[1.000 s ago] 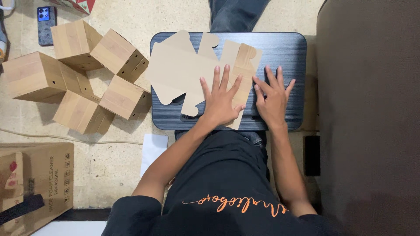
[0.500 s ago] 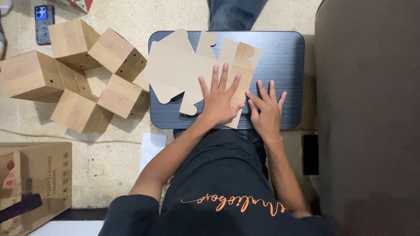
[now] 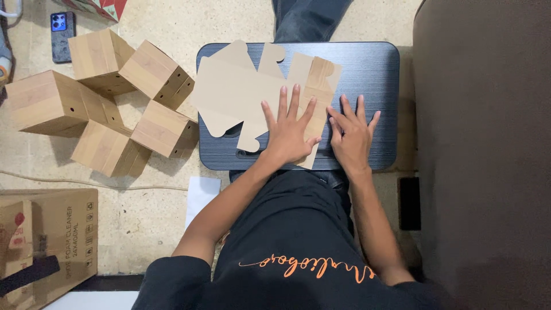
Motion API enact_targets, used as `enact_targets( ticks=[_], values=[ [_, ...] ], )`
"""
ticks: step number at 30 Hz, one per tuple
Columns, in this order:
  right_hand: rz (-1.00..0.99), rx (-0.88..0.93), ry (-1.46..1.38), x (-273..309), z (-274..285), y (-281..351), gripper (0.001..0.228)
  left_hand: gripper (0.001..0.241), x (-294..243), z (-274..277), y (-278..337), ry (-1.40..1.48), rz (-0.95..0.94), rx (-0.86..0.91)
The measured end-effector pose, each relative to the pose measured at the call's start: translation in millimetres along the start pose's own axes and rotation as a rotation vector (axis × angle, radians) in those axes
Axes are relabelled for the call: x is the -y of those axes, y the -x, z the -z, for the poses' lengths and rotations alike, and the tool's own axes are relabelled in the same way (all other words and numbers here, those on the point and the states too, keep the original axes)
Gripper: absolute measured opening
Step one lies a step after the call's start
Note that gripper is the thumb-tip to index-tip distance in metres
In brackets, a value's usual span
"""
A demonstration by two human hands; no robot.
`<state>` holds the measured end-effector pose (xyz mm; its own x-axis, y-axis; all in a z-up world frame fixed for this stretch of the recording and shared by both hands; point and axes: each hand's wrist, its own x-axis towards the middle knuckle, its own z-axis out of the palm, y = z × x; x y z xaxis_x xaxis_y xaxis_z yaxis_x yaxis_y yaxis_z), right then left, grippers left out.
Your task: Folding cardboard sheets into small boxes on a lap desk
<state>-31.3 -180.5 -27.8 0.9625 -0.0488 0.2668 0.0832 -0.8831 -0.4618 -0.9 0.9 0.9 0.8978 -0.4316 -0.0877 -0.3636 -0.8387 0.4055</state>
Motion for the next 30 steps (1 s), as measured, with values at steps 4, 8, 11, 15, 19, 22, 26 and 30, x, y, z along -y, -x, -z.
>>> enact_targets(
  ticks=[4, 8, 11, 15, 19, 22, 26, 30],
  values=[
    [-0.011, -0.004, -0.012, -6, 0, -12, 0.027, 0.092, -3, 4, -1, 0.001, 0.012, 0.025],
    [0.001, -0.012, 0.003, -6, -2, -25, 0.028, 0.094, -2, 7, -1, -0.033, 0.021, 0.031],
    [0.023, -0.01, 0.013, -10, -5, -32, 0.028, 0.097, 0, 5, 2, 0.0, -0.002, -0.009],
    [-0.025, 0.003, -0.032, -4, 4, -24, 0.031, 0.095, -6, 8, 5, 0.071, -0.003, 0.023],
    [0.023, -0.026, -0.269, -6, 14, -18, 0.044, 0.122, -22, 21, 9, 0.225, 0.047, 0.038],
    [0.048, -0.029, -0.253, -6, 11, -2, 0.034, 0.116, -25, 12, 13, 0.209, 0.032, 0.027],
    [0.075, -0.07, -0.196, -11, 3, -1, 0.024, 0.101, -10, -19, 10, 0.193, 0.003, -0.199],
    [0.104, -0.158, -0.22, -7, 6, -3, 0.013, 0.077, 6, -25, 3, 0.245, 0.007, -0.269]
  ],
)
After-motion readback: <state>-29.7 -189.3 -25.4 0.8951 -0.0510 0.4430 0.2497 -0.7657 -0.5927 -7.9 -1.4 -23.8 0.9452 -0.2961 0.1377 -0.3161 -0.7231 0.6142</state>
